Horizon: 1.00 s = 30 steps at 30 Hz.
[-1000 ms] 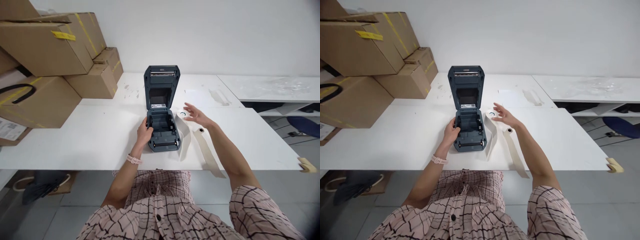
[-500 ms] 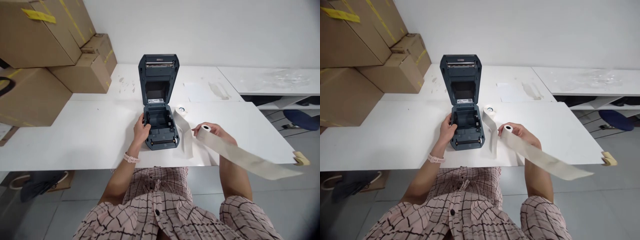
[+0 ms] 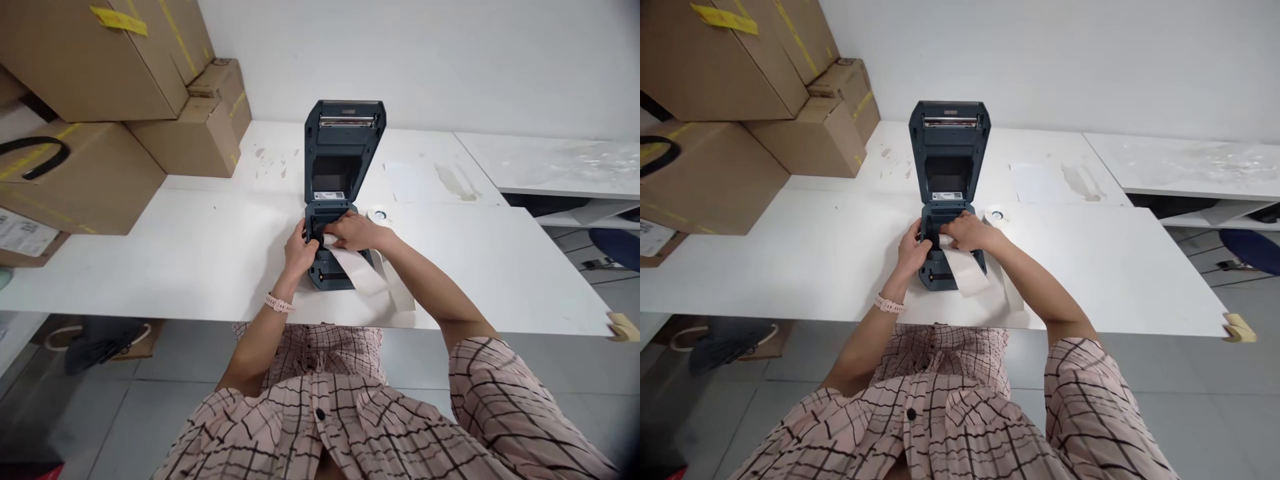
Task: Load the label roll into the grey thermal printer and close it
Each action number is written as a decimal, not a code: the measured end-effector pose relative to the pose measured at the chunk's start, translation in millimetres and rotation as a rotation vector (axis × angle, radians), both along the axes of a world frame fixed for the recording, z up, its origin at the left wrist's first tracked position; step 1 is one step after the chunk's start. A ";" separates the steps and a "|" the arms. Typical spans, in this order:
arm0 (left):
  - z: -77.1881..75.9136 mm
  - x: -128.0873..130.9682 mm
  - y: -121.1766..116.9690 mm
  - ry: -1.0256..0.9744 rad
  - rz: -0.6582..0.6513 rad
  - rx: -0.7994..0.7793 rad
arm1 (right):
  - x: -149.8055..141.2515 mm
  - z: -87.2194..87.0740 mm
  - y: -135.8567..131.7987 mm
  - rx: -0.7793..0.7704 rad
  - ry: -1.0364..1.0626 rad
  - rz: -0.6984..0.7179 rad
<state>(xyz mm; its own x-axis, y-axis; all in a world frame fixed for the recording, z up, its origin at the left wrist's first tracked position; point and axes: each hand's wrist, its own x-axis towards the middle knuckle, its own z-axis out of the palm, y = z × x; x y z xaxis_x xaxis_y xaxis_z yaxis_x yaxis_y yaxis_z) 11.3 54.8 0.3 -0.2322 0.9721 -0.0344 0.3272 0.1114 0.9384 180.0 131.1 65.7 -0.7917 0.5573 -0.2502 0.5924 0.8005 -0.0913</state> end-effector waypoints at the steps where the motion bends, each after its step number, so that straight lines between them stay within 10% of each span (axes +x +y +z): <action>1: -1.3 -0.1 0.2 -0.010 -0.002 0.002 | 3.5 -2.2 -3.5 0.013 0.032 0.013; 14: 0.5 5.9 -4.0 -0.377 -0.071 0.029 | 53.4 -31.9 -152.5 0.036 0.601 -0.213; 25: -2.5 1.2 -1.2 -0.257 -0.090 0.029 | 47.2 -47.2 -159.0 0.033 0.656 -0.273; 30: 7.2 9.1 -37.9 -0.008 -0.109 0.116 | 52.7 -42.9 -162.1 -0.022 0.687 -0.258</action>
<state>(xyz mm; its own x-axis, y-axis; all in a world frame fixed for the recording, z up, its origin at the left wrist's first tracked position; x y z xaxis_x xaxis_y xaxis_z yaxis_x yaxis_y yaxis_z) 20.3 17.0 7.5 -0.1256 0.9890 0.0780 0.3238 -0.0335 0.9455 232.7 -31.0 22.8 -0.6183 0.7477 0.2421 0.5651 0.6371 -0.5243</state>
